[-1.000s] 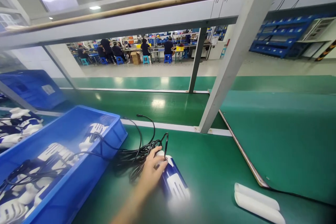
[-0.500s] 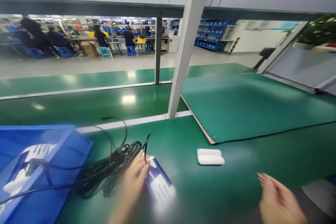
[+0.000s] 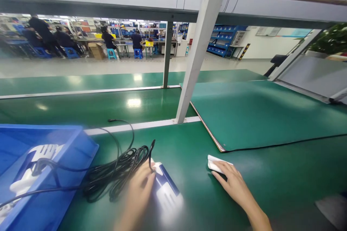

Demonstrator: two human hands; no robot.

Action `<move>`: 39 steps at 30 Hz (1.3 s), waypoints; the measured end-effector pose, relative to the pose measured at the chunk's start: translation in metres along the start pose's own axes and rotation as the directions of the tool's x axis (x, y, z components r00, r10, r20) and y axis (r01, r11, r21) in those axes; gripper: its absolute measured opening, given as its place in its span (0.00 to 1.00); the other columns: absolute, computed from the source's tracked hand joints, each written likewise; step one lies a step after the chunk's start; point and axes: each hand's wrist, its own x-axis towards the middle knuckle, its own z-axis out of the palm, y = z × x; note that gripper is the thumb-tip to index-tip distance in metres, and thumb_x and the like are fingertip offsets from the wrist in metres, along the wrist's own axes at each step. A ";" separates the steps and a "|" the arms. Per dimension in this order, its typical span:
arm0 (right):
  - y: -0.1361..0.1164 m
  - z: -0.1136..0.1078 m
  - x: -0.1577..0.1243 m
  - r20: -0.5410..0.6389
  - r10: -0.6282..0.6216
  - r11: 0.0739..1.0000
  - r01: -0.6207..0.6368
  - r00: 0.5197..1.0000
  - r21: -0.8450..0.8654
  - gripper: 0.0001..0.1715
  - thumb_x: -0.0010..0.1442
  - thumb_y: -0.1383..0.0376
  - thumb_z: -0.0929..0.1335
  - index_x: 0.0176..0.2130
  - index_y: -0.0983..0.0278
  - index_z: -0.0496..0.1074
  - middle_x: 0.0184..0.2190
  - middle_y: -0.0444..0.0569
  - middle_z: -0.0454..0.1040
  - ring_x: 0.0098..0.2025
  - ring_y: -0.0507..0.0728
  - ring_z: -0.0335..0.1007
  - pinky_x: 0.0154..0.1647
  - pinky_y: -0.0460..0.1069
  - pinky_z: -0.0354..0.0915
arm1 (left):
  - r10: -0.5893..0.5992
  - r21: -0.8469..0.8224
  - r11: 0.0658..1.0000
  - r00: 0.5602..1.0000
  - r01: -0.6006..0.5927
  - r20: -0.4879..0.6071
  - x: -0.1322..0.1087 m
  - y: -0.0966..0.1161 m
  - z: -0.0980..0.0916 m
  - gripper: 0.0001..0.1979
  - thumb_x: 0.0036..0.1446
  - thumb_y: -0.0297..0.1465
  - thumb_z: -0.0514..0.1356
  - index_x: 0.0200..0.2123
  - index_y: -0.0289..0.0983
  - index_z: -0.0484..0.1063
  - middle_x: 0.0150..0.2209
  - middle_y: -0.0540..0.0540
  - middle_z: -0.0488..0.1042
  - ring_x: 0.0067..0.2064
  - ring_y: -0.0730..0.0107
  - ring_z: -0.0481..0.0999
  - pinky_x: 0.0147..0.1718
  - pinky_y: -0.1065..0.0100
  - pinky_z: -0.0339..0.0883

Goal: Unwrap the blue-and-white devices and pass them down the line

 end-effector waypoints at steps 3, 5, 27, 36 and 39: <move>-0.011 -0.002 -0.003 -0.010 0.058 0.995 -0.057 0.998 0.077 0.25 0.61 0.48 0.63 0.50 0.59 0.71 0.50 0.50 0.68 0.52 0.67 0.60 0.52 0.62 0.55 | 0.065 0.067 0.996 0.995 -0.060 -0.071 -0.004 -0.001 0.002 0.14 0.63 0.32 0.54 0.52 0.43 0.69 0.54 0.46 0.68 0.58 0.68 0.65 0.59 0.60 0.60; -0.024 -0.007 -0.005 -0.031 0.103 0.983 -0.097 0.994 0.155 0.24 0.65 0.48 0.60 0.49 0.61 0.70 0.49 0.50 0.69 0.51 0.64 0.63 0.51 0.57 0.59 | 0.159 0.149 0.980 0.962 -0.128 -0.222 -0.008 -0.001 0.002 0.15 0.61 0.29 0.56 0.51 0.42 0.68 0.52 0.45 0.68 0.55 0.67 0.67 0.55 0.60 0.63; -0.164 -0.016 0.008 0.436 -0.052 0.595 -0.323 0.898 0.736 0.27 0.66 0.44 0.62 0.45 0.66 0.62 0.26 0.43 0.63 0.25 0.49 0.56 0.23 0.42 0.55 | 0.170 -0.586 0.805 0.911 0.091 0.375 -0.025 0.095 0.021 0.13 0.48 0.36 0.64 0.25 0.30 0.70 0.33 0.42 0.68 0.36 0.69 0.67 0.36 0.71 0.60; -0.155 -0.007 0.013 -0.080 -0.093 0.928 0.116 0.992 0.353 0.16 0.69 0.55 0.61 0.51 0.60 0.65 0.49 0.49 0.67 0.50 0.57 0.64 0.49 0.49 0.62 | -0.325 -0.621 0.626 0.881 0.472 0.343 -0.027 0.079 0.030 0.26 0.45 0.48 0.66 0.32 0.30 0.65 0.24 0.48 0.65 0.24 0.76 0.65 0.24 0.73 0.63; -0.169 -0.017 -0.002 -0.117 -0.437 0.856 0.452 0.892 0.252 0.21 0.68 0.56 0.63 0.57 0.60 0.60 0.56 0.51 0.61 0.57 0.58 0.57 0.58 0.49 0.56 | -0.381 -0.701 0.550 0.883 0.455 0.274 -0.020 0.079 0.034 0.25 0.50 0.46 0.64 0.37 0.29 0.65 0.25 0.47 0.67 0.22 0.76 0.66 0.21 0.73 0.64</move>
